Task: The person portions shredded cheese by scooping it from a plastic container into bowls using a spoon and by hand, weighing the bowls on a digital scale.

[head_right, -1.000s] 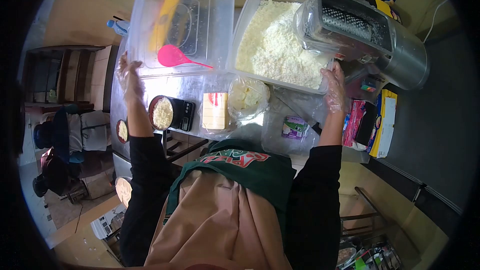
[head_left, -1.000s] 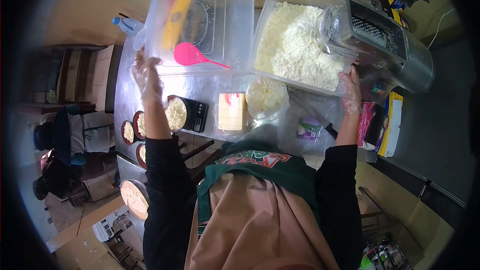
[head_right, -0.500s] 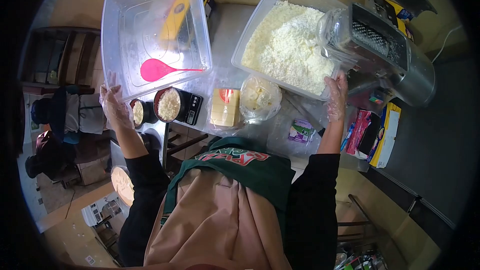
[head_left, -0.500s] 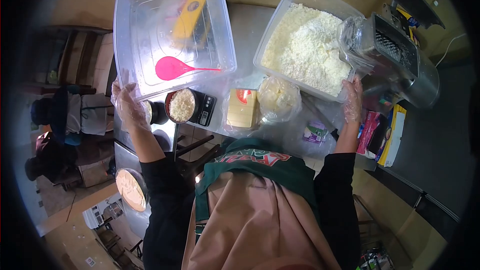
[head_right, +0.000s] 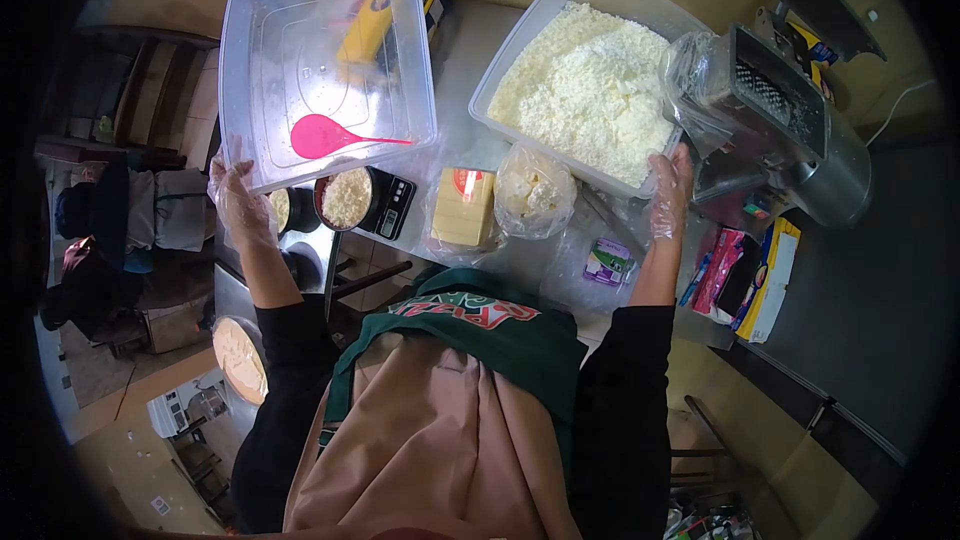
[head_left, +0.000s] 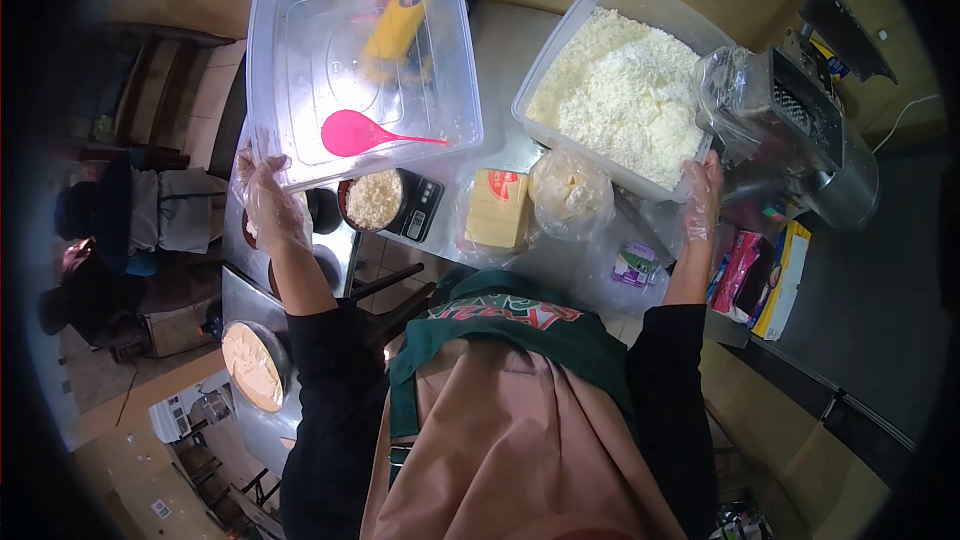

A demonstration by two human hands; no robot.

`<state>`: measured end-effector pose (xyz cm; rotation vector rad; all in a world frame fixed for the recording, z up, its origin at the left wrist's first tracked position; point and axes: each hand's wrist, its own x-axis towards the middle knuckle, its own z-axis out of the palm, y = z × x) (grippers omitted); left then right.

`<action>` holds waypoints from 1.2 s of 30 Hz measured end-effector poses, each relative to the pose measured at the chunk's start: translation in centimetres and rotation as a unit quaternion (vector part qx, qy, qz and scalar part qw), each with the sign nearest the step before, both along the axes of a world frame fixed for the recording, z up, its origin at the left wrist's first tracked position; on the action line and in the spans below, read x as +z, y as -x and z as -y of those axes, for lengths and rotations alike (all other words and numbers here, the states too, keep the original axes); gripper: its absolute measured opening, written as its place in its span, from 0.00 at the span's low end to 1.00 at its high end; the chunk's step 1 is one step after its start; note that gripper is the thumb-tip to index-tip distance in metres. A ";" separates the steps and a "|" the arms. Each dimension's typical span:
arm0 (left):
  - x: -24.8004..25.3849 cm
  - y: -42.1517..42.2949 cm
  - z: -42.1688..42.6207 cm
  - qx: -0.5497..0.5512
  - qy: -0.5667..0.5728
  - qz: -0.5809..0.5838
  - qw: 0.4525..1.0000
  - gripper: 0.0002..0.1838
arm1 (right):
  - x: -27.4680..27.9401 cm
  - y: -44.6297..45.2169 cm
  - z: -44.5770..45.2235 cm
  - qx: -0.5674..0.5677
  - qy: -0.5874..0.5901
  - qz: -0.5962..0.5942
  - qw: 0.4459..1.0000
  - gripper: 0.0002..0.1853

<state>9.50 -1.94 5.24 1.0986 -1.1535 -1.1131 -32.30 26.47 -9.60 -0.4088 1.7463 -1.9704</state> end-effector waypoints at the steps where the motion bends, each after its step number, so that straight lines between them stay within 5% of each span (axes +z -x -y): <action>1: 0.2 0.0 -0.4 0.013 -0.003 0.002 1.000 0.18 | -0.8 0.1 -0.1 0.006 0.000 0.001 1.000 0.05; 17: 1.6 -4.3 -2.1 0.074 0.003 -0.064 0.995 0.28 | -1.8 -1.3 2.8 -0.015 0.016 -0.010 1.000 0.07; 36: -0.1 -7.5 -3.7 0.108 -0.004 -0.018 0.994 0.25 | 0.1 -3.2 9.7 -0.005 -0.050 -0.055 0.997 0.11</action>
